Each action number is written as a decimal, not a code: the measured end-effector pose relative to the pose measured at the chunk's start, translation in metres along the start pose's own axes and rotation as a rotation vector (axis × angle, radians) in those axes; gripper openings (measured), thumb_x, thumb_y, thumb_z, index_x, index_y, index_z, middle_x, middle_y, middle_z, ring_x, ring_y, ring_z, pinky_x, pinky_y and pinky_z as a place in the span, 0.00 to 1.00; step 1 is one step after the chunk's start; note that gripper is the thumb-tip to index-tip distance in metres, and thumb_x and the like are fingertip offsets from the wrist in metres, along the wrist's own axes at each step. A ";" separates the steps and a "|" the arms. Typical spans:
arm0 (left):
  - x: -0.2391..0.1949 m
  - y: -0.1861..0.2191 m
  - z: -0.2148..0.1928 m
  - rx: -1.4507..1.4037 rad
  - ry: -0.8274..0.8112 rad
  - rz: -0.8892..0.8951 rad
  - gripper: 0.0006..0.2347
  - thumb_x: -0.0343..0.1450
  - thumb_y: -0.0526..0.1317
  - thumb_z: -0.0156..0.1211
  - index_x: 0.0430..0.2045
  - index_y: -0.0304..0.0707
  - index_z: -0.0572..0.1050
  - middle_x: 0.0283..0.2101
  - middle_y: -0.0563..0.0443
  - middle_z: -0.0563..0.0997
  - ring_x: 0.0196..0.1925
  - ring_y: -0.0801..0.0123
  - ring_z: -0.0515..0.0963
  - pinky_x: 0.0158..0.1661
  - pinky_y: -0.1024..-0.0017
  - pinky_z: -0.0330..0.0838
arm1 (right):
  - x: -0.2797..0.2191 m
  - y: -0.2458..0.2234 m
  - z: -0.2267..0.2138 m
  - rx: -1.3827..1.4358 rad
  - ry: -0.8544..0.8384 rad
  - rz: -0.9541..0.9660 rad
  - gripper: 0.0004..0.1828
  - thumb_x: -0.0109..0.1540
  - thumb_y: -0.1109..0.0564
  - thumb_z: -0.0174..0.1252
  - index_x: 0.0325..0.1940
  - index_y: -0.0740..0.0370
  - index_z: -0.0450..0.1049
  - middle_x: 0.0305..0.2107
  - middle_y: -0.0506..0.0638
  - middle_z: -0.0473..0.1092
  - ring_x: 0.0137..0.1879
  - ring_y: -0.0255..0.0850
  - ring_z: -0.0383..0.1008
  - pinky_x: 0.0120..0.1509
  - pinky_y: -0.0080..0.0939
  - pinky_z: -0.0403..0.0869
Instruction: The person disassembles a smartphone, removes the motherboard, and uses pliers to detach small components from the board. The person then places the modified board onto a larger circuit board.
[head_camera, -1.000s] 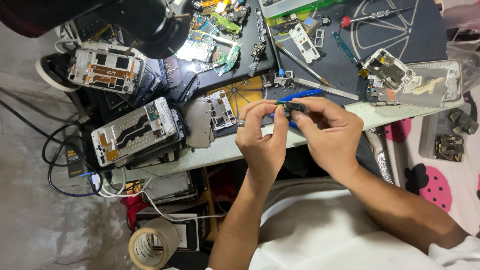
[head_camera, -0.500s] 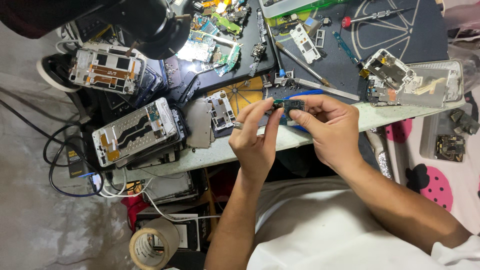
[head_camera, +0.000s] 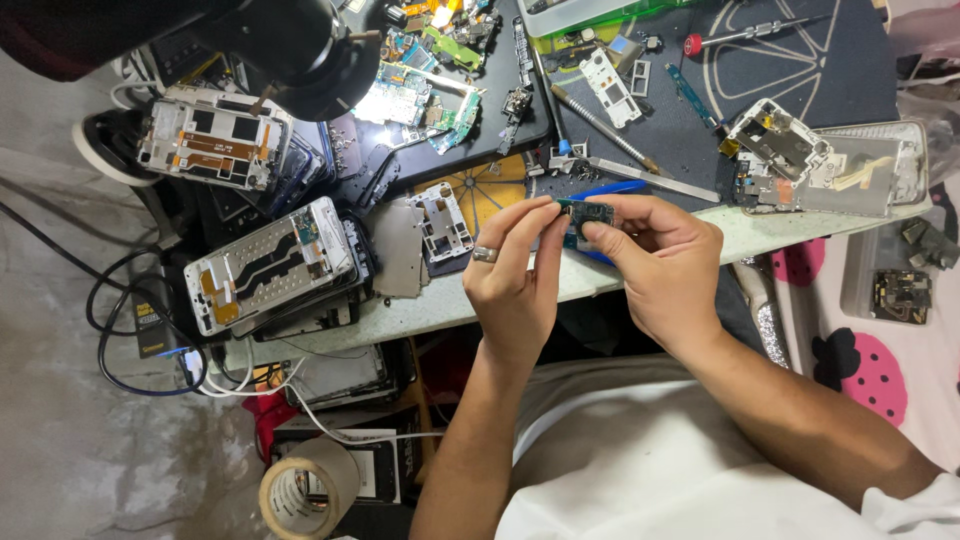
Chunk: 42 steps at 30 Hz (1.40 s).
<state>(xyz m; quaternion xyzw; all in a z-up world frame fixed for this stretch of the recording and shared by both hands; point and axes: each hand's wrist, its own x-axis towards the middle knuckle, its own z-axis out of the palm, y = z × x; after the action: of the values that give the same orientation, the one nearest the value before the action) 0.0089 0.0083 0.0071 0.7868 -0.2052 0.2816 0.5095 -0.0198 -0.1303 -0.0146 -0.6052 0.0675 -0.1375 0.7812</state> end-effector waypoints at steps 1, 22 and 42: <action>0.000 -0.001 0.000 0.001 -0.006 -0.008 0.09 0.70 0.25 0.70 0.42 0.30 0.78 0.46 0.44 0.81 0.46 0.59 0.85 0.49 0.68 0.80 | -0.001 -0.001 0.000 -0.018 0.005 -0.004 0.11 0.64 0.69 0.63 0.51 0.71 0.78 0.42 0.51 0.79 0.45 0.30 0.77 0.54 0.30 0.76; -0.001 -0.001 -0.004 0.024 -0.098 -0.140 0.05 0.72 0.29 0.66 0.39 0.31 0.76 0.41 0.42 0.82 0.43 0.55 0.84 0.45 0.66 0.77 | 0.003 -0.013 -0.001 -0.485 -0.057 -0.286 0.11 0.63 0.69 0.64 0.49 0.66 0.80 0.42 0.51 0.79 0.45 0.33 0.78 0.50 0.31 0.75; -0.001 -0.012 -0.008 -0.054 -0.237 -0.233 0.03 0.74 0.29 0.63 0.38 0.30 0.76 0.39 0.44 0.80 0.37 0.61 0.84 0.39 0.70 0.78 | 0.013 0.003 -0.015 -0.378 -0.121 -0.085 0.10 0.64 0.67 0.63 0.49 0.67 0.80 0.38 0.47 0.79 0.43 0.28 0.77 0.48 0.28 0.75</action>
<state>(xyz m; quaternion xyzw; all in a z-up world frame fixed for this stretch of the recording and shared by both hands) 0.0139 0.0202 0.0003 0.8189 -0.1787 0.1202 0.5321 -0.0109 -0.1478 -0.0206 -0.7506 0.0195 -0.1187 0.6497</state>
